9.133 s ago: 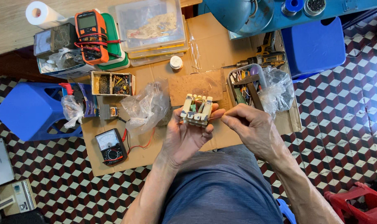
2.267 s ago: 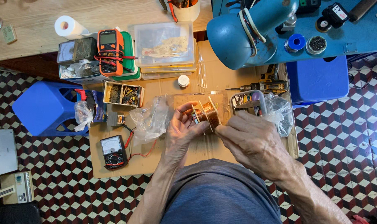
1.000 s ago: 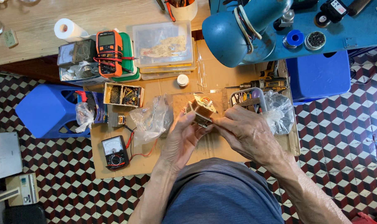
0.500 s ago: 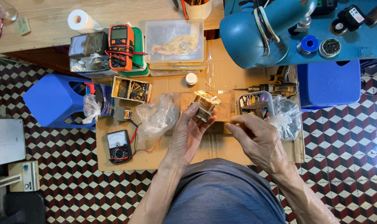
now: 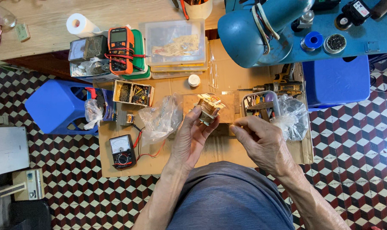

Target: The person winds copper wire around a laminated core with white tabs, using both hands to guide and tension the wire. The person rotates the core and adjusts the wire placement to form neat layers.

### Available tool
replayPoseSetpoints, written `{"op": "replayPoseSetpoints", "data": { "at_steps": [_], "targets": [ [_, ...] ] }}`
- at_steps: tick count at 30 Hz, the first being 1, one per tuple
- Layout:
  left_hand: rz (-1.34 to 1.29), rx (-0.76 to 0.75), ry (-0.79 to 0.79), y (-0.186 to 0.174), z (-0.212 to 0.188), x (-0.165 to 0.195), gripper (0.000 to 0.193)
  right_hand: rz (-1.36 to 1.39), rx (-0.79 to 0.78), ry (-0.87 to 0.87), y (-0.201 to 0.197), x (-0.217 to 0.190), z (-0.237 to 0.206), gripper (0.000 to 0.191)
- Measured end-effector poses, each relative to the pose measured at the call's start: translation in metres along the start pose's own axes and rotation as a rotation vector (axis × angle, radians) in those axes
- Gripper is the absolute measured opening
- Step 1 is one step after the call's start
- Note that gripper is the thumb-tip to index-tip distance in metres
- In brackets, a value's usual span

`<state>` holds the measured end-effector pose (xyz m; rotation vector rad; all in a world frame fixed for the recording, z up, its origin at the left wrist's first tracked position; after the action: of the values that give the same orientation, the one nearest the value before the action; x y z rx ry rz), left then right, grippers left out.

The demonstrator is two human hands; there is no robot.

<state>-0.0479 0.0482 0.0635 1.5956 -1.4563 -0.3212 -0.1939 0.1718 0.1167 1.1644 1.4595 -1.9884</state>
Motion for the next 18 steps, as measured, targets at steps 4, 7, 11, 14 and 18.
{"op": "replayPoseSetpoints", "data": {
  "at_steps": [4, 7, 11, 14, 18],
  "targets": [
    [0.006, 0.013, -0.016, 0.001, -0.002, 0.000, 0.050, -0.001, -0.018, -0.024, 0.000, 0.002, 0.002, 0.012],
    [-0.003, -0.001, -0.029, 0.003, -0.003, -0.001, 0.051, 0.026, -0.019, 0.014, 0.003, 0.006, 0.004, 0.013],
    [0.031, -0.034, -0.071, 0.008, -0.007, -0.001, 0.054, 0.040, -0.095, 0.182, 0.005, 0.016, 0.009, 0.017],
    [0.179, -0.085, -0.067, 0.010, -0.014, 0.000, 0.056, 0.077, -0.169, 0.266, 0.004, 0.028, 0.022, 0.019],
    [0.364, -0.095, -0.101, 0.006, -0.024, 0.001, 0.057, 0.075, -0.144, -0.007, -0.005, 0.035, 0.045, 0.018]
  ]
}}
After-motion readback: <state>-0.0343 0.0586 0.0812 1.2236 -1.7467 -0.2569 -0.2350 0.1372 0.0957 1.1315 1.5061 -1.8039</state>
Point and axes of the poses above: each hand's wrist, its own z-axis towards the middle knuckle, its own y-axis out of the palm, x = y × z, the point moved 1 cm from there along z, towards the middle knuckle, and after that the axes turned 11 degrees about -y, right-handed, at the moved point
